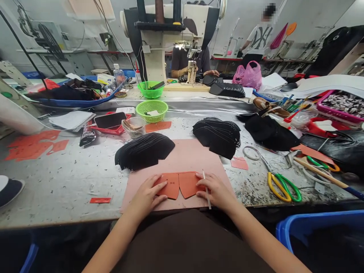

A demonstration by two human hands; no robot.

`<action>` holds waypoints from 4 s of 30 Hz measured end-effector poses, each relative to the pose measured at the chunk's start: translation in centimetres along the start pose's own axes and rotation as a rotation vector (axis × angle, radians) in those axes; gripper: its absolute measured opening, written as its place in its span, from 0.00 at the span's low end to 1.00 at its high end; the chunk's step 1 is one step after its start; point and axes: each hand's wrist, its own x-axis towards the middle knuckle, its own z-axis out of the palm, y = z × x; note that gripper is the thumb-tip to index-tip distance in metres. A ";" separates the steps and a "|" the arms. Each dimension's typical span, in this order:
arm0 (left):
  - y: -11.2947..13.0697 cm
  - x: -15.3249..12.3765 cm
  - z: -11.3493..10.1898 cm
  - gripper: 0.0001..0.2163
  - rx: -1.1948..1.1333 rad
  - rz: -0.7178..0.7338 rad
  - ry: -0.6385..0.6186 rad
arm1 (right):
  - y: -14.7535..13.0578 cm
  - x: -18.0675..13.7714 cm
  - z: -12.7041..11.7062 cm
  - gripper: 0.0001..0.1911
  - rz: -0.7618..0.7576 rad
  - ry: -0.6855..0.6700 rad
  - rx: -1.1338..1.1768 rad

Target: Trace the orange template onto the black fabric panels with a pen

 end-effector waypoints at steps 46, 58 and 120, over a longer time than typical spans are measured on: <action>3.3 -0.2 6.6 0.23 0.212 0.333 0.116 | -0.5 4.2 -1.8 0.12 0.265 0.004 0.120; 4.0 0.0 5.4 0.24 0.193 0.315 -0.012 | -0.9 5.4 -1.6 0.12 0.312 0.008 0.132; 0.5 7.0 -4.7 0.11 -0.180 0.020 0.118 | 3.0 1.5 -5.8 0.09 0.401 0.775 0.229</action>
